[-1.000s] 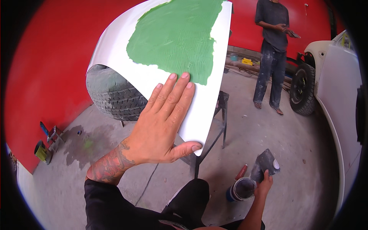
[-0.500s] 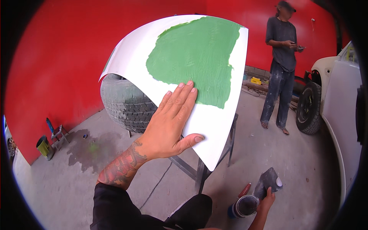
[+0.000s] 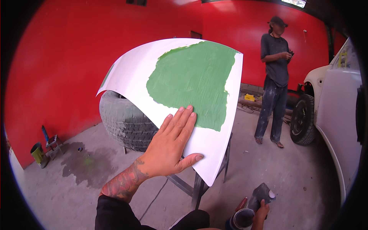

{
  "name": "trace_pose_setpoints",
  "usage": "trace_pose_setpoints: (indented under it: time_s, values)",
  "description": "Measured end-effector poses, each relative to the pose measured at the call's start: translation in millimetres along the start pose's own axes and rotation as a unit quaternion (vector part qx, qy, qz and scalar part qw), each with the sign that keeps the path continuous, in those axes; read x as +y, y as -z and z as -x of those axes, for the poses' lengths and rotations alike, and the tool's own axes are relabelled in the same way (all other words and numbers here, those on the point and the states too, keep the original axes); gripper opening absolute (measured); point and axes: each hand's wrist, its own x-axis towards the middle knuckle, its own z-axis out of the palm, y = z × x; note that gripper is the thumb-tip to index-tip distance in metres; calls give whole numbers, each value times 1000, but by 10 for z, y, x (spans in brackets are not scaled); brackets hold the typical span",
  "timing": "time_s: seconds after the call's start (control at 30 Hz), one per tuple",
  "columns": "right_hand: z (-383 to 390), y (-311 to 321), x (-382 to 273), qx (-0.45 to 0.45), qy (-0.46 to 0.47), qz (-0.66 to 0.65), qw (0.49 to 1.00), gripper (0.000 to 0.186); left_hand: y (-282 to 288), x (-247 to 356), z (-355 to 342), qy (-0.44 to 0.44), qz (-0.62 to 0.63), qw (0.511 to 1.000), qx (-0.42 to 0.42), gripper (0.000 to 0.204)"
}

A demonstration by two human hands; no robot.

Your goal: The person feels the surface of a car panel by hand, scoops putty from a can onto a spreader, applies hardener from a tube onto the putty, and mixes the filler using two spreaders.

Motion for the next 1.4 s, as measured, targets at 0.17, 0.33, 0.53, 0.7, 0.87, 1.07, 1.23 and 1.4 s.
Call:
trace_pose_setpoints:
  time_s: [0.17, 0.33, 0.53, 0.7, 0.87, 1.07, 1.23, 1.4]
  values:
    - [-53, 63, 110, -16, 9, -32, 999, 24, -4, -2, -43, -3, -30, 999, -24, 92]
    - [16, 20, 24, -15, 1, -11, 1000, 26, -29, -252, -338, -18, -13, 1000, 5, 94]
    - [43, -18, -45, 8, -11, -9, 1000, 21, -108, -749, -902, 17, -6, 998, 61, 80]
    - [42, 2, -31, 9, -11, 8, 1000, 21, -164, -1153, -1054, 93, 29, 991, 95, 84]
    - [5, 32, 10, 4, 7, -1, 1000, 24, -146, -886, -849, 114, -12, 991, 64, 80]
    - [3, -1, -1, 0, -7, -3, 1000, 25, -114, -597, -458, -7, -16, 999, 33, 86]
    - [-222, 163, 286, -21, 19, 5, 1000, 23, -97, -555, -446, 2, 13, 999, 37, 84]
    - [-192, 148, 205, 14, -48, 1, 999, 23, -109, -555, -413, 0, -9, 999, 48, 85]
